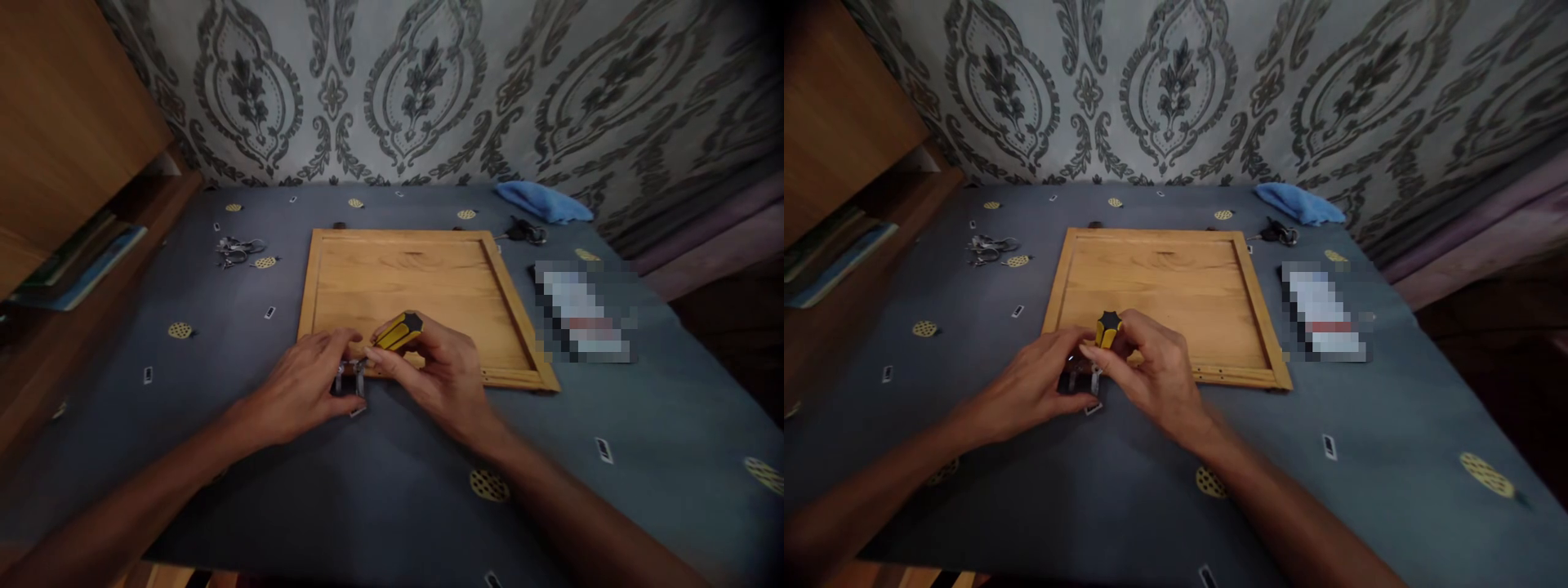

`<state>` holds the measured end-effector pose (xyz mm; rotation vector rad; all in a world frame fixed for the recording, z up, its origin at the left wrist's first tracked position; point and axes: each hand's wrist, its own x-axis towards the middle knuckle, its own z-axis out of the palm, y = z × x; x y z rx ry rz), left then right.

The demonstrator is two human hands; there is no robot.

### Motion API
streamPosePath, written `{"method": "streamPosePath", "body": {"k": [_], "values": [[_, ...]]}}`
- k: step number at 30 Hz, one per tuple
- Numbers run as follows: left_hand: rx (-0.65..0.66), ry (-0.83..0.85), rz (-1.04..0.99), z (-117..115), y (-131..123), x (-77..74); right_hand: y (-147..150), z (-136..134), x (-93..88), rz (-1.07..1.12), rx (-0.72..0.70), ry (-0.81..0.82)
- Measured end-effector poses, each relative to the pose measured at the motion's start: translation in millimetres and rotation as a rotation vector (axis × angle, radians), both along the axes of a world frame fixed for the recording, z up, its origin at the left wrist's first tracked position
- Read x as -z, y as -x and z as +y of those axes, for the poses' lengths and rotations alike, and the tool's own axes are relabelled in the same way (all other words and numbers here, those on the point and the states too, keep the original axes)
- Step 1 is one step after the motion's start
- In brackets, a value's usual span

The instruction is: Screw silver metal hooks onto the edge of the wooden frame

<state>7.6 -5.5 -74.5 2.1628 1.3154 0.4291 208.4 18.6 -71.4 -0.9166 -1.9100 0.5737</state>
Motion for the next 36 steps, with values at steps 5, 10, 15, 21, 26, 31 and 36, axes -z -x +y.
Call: {"method": "streamPosePath", "body": {"k": [5, 10, 15, 21, 26, 31, 36], "values": [[0.000, 0.000, -0.010, 1, -1, -1.1, 2, -2, 0.0, 0.028, -0.013, 0.044], [-0.023, 0.034, -0.013, 1, -1, -4.0, 4, -3, 1.2, 0.181, 0.066, 0.122], [-0.016, 0.045, -0.013, 1, -1, -4.9, -1, 8, -0.9, 0.265, 0.091, 0.286], [-0.017, 0.069, 0.009, 1, -2, -6.2, -10, 40, 14.8, 0.053, 0.120, 0.314], [-0.022, 0.057, 0.002, 1, -1, -2.6, -10, 56, 34.7, -0.037, 0.144, 0.350], [-0.002, 0.044, -0.005, 2, 0, -1.7, -18, 50, 43.3, -0.213, 0.137, 0.245], [-0.010, 0.043, -0.009, 1, -1, -4.0, -29, 18, 36.7, -0.381, 0.092, -0.059]]}}
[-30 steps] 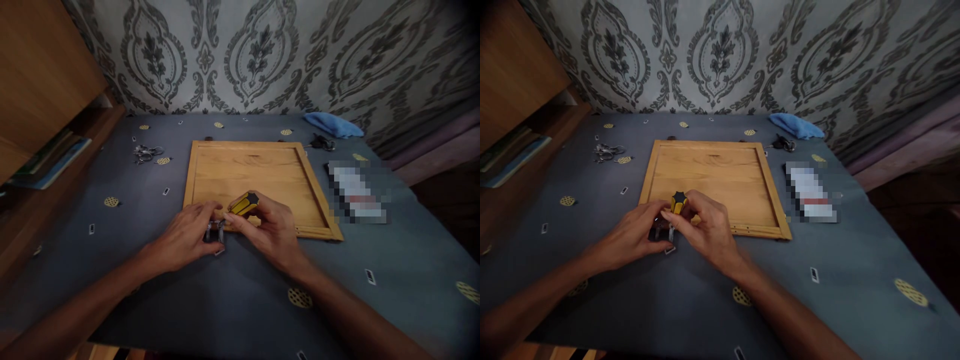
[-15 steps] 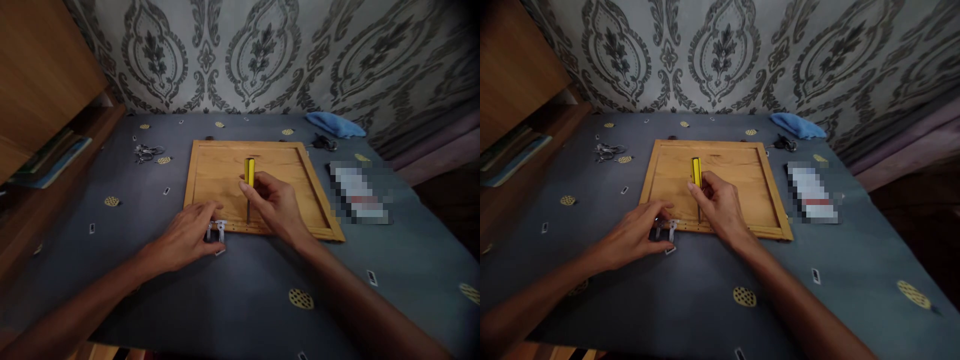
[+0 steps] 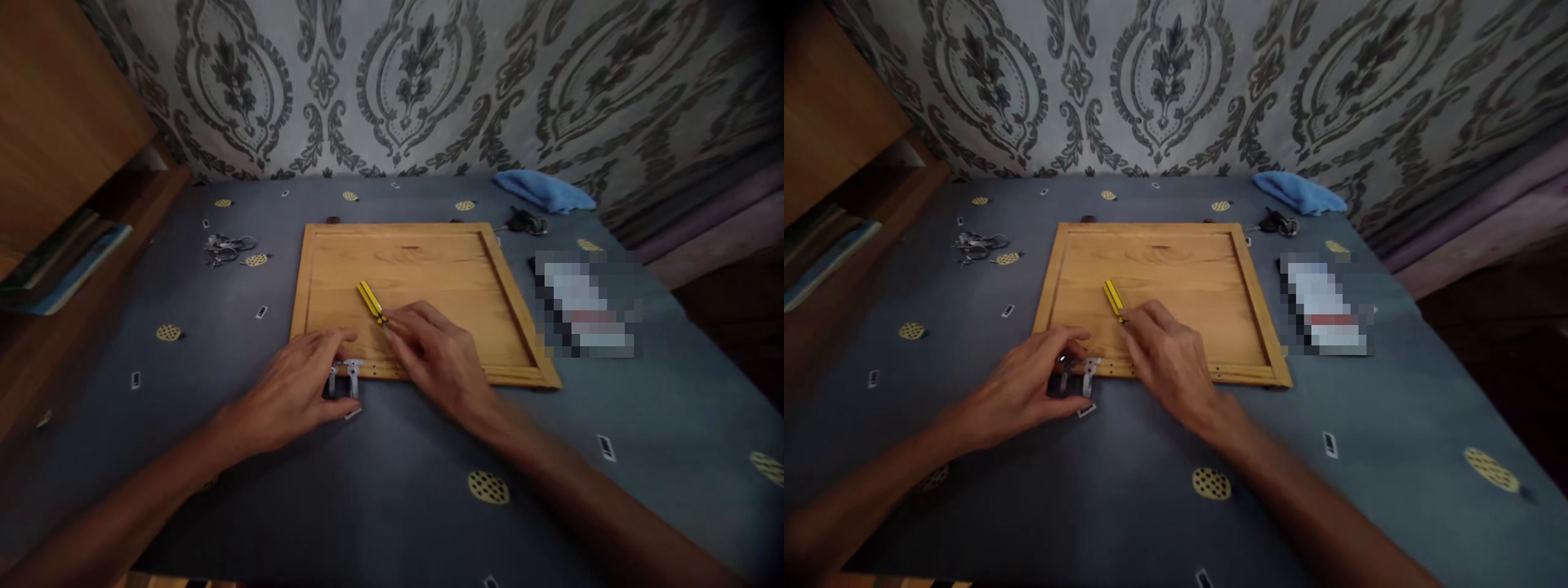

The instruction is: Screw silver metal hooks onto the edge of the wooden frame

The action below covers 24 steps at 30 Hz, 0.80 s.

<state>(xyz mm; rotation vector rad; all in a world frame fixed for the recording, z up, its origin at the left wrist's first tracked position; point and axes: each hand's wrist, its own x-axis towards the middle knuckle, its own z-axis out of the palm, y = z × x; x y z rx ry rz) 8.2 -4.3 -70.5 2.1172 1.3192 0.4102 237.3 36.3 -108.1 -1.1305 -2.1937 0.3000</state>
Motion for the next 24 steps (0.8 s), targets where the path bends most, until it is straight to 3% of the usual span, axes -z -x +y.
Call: {"method": "streamPosePath", "body": {"k": [4, 7, 24], "values": [[0.010, -0.026, 0.029, -1, 1, 1.8, -2, -31, -2.7, -0.034, -0.167, -0.204], [0.019, -0.046, 0.024, -2, 2, 4.5, -1, -43, -0.5, -0.077, -0.232, -0.236], [0.047, -0.062, 0.036, -3, 4, 6.2, 1, -43, 10.2, -0.160, -0.265, -0.252]]}}
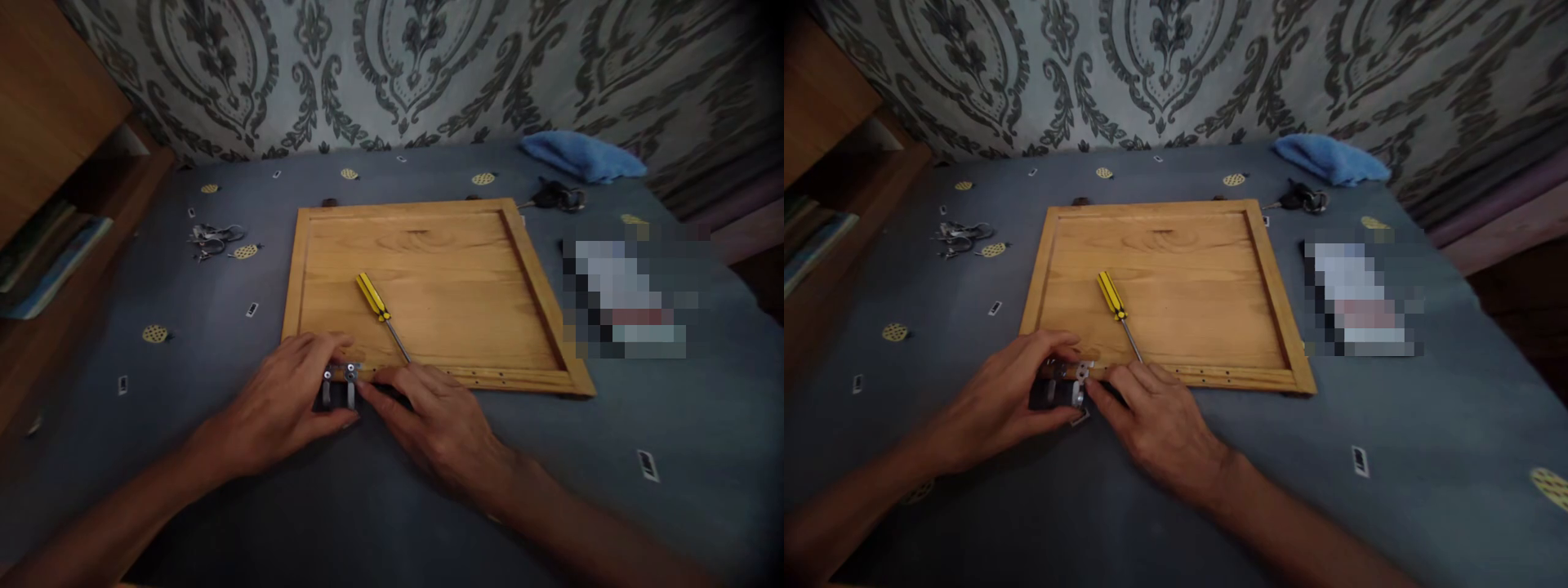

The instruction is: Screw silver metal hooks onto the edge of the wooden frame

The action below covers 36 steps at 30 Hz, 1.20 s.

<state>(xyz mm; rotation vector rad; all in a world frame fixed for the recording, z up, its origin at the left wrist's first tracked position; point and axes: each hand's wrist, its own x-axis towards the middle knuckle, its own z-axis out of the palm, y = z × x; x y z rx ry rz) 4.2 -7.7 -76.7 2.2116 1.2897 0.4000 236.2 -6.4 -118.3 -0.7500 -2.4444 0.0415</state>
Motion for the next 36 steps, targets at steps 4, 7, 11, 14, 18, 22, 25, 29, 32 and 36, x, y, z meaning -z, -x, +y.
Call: {"method": "streamPosePath", "body": {"k": [4, 7, 11, 14, 18, 22, 25, 29, 32, 36], "values": [[0.005, -0.014, -0.006, 1, 0, -0.9, 0, 0, 0.5, -0.019, 0.007, 0.014], [0.007, -0.024, -0.001, 0, 0, -0.6, 1, 0, 0.0, -0.030, 0.009, 0.003], [0.005, -0.028, -0.010, 0, 0, 1.0, 2, 1, -0.5, -0.011, 0.007, -0.021], [-0.004, -0.011, -0.018, 1, -1, 0.5, 2, 1, -0.2, -0.012, 0.001, -0.012], [-0.038, 0.057, -0.017, 3, -3, -3.8, -1, 0, 2.0, -0.036, -0.021, 0.009], [-0.044, 0.088, -0.025, 3, -5, -7.1, -3, -1, 2.4, 0.043, -0.011, 0.036], [-0.027, 0.085, -0.020, 3, -6, -6.5, -2, 6, -2.4, 0.231, 0.036, 0.082], [-0.022, 0.071, -0.005, 4, -7, -4.0, 9, 34, -17.4, 0.370, 0.009, 0.203], [-0.017, 0.058, -0.002, 5, -7, -2.2, 27, 62, -30.5, 0.331, -0.071, 0.254], [-0.006, 0.038, -0.017, 7, -7, -0.1, 62, 100, -43.2, 0.086, -0.168, 0.388]]}}
